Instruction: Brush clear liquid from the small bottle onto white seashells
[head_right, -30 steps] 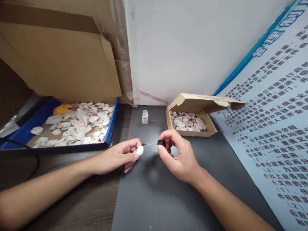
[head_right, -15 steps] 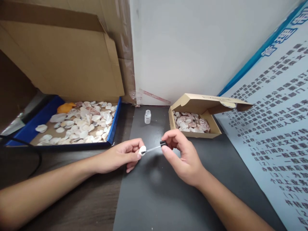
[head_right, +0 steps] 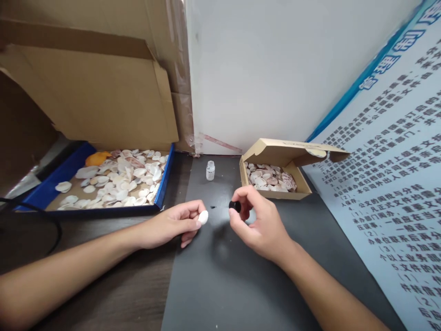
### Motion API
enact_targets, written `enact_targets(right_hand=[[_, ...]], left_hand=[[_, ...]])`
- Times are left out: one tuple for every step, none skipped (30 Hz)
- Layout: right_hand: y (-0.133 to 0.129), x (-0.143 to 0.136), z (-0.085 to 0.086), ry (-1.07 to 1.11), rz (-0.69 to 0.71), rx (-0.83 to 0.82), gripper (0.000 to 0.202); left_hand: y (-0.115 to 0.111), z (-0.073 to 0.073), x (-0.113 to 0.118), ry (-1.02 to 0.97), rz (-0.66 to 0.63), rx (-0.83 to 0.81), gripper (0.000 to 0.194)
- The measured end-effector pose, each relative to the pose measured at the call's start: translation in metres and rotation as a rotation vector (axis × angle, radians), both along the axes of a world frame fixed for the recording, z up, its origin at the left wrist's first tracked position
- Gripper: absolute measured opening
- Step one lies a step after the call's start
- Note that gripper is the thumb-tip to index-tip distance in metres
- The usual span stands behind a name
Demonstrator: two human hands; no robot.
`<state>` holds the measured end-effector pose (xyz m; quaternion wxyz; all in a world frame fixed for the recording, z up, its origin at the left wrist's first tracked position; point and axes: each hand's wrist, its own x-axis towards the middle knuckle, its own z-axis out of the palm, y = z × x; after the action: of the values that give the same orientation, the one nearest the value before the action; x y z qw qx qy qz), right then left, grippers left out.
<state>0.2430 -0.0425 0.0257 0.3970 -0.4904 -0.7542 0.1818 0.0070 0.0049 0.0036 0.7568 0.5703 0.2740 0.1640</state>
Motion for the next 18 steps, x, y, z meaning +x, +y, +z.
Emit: enact_targets(right_hand=[[0.000,0.001,0.001,0.013,-0.013,0.015,0.014],[0.000,0.001,0.001,0.032,-0.008,0.017,0.012],[0.000,0.001,0.002,0.050,0.011,0.009,0.010],[0.001,0.001,0.002,0.058,0.037,-0.006,0.009],[0.001,0.001,0.002,0.050,0.056,-0.022,0.009],[0.001,0.000,0.001,0.033,0.062,-0.032,0.011],[0.002,0.000,0.001,0.011,0.048,-0.029,0.013],[0.002,-0.001,0.001,0.001,0.026,-0.021,0.014],[0.003,-0.001,0.001,0.006,0.005,-0.010,0.014],[0.003,-0.001,0.001,0.031,-0.004,-0.002,0.013],[0.003,-0.001,0.002,0.064,0.006,-0.001,0.011],[0.004,-0.001,0.002,0.090,0.031,-0.009,0.012],[0.004,-0.002,0.003,0.101,0.059,-0.023,0.013],[0.004,-0.002,0.003,0.084,0.085,-0.038,0.013],[0.005,-0.002,0.003,0.060,0.091,-0.047,0.013],[0.006,-0.001,0.003,0.039,0.085,-0.052,0.011],[0.008,0.000,0.002,0.028,0.065,-0.053,0.009],[0.009,0.001,0.002,0.031,0.037,-0.052,0.008]], left_hand=[[0.000,0.000,0.000,0.003,0.004,0.001,0.029],[0.000,0.000,0.000,0.005,0.005,-0.002,0.030],[-0.001,0.000,0.000,0.004,0.007,-0.006,0.031],[-0.001,0.000,0.000,0.003,0.007,-0.011,0.031],[-0.001,0.000,0.001,0.001,0.008,-0.016,0.032],[-0.001,0.000,0.000,-0.003,0.007,-0.023,0.032],[-0.001,0.001,0.000,-0.006,0.006,-0.028,0.032],[-0.001,0.001,0.000,-0.005,0.005,-0.029,0.032],[0.000,0.001,0.000,-0.003,0.003,-0.029,0.032],[0.000,0.000,0.000,0.000,0.005,-0.026,0.032],[0.000,0.000,0.000,0.007,0.003,-0.022,0.032],[0.001,-0.001,0.000,0.013,0.012,-0.023,0.031],[0.001,-0.001,0.001,0.012,0.009,-0.026,0.030],[0.001,-0.001,0.001,0.010,0.008,-0.037,0.028],[0.000,-0.001,0.003,0.005,0.011,-0.056,0.028],[0.000,0.001,0.004,0.001,0.018,-0.081,0.027],[0.000,0.004,0.005,0.000,0.033,-0.108,0.025],[0.000,0.009,0.004,0.003,0.052,-0.131,0.024]])
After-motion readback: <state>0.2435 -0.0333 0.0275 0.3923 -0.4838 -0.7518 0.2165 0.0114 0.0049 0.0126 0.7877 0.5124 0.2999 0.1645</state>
